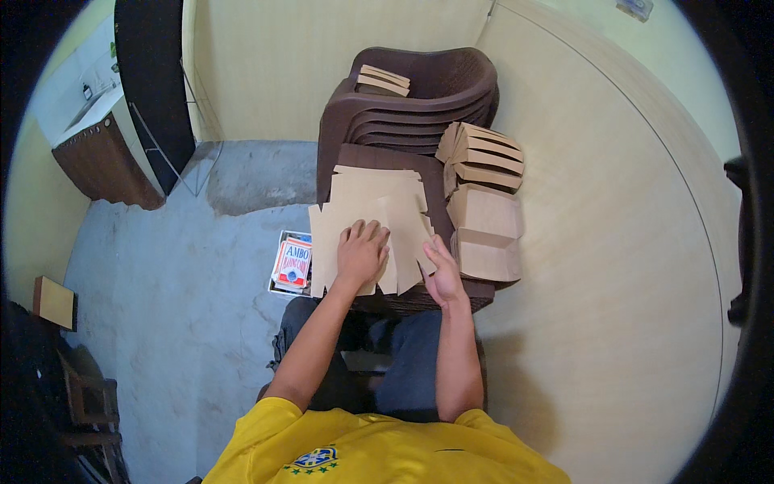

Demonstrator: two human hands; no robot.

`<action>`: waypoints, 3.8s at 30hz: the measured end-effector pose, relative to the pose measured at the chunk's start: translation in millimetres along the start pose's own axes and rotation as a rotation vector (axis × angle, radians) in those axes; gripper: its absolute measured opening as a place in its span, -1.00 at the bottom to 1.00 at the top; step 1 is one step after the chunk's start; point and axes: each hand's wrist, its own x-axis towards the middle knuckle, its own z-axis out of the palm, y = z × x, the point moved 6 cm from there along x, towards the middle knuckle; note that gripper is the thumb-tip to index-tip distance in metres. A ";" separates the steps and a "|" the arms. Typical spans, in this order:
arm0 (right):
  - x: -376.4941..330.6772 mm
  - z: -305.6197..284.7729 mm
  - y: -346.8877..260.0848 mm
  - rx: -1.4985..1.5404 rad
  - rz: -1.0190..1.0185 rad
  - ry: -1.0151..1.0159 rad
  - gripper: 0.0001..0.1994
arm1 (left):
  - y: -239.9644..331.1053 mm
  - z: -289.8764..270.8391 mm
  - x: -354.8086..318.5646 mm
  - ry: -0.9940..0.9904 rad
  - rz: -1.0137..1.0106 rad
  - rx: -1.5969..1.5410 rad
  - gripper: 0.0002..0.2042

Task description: The person assembles flat cardboard box blanks into finished boxes by folding the sides and tucking the flaps. They handle the blanks one at a time, fold the sides, and place the completed boxes into a stack on the right.

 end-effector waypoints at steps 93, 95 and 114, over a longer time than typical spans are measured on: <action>85.2 -9.7 -4.4 -1.061 -0.665 0.390 -0.53 | -83.6 -99.8 -137.6 -0.226 -0.138 0.008 0.21; 59.0 -1.4 -15.4 -1.215 -0.731 0.304 -0.52 | -78.7 -101.3 -135.6 -0.121 -0.103 -0.011 0.17; 19.1 -36.0 -2.4 -1.308 -0.204 -0.599 -0.17 | -93.1 -65.7 -95.2 0.103 0.041 -0.657 -0.67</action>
